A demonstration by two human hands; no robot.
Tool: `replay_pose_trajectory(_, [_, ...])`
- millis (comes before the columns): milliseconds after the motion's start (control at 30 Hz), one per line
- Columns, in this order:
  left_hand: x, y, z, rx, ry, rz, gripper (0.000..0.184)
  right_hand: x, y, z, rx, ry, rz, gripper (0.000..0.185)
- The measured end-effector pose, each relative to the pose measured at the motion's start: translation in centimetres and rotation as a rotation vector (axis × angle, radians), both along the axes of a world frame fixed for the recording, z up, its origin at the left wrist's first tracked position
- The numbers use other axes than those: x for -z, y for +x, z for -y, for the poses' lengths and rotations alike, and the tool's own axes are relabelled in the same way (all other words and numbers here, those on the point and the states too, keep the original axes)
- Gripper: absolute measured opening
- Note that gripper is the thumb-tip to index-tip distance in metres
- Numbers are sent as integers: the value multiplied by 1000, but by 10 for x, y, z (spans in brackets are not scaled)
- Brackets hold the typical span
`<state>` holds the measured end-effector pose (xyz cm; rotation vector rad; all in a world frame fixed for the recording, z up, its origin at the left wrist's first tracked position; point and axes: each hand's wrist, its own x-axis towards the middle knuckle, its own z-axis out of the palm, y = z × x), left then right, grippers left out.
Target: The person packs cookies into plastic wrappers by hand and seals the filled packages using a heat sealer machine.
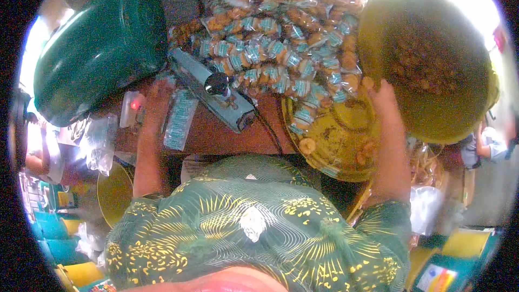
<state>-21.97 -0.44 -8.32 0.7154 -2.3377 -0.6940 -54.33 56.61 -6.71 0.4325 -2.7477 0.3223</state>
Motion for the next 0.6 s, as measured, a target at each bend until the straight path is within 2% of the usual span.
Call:
replay_pose_trajectory(67, [16,10,-6,-118,-273,231,39,10,-13,-2,-19,-2,46,42])
replay_pose_trajectory(167, [13,15,-19,9,-434,210,32,-18,-5,23,81,-124,312,36])
replay_pose_trajectory(267, [15,13,-8,42,-295,210,27,-55,35,47,-30,-120,418,29])
replay_pose_trajectory(300, [19,13,-3,50,-291,210,26,-51,35,41,-125,-345,492,30])
replay_pose_trajectory(367, [26,12,9,75,-287,214,25,-53,54,29,-185,-475,543,35])
replay_pose_trajectory(400, [26,12,10,61,-278,199,25,-82,90,36,-148,-377,526,40])
replay_pose_trajectory(467, [30,13,9,41,-248,181,25,-89,124,13,-130,-48,431,51])
replay_pose_trajectory(567, [45,14,35,-105,145,82,26,-83,168,-15,-47,127,672,57])
replay_pose_trajectory(600, [43,16,42,-106,130,29,26,-78,176,-19,-16,130,652,58])
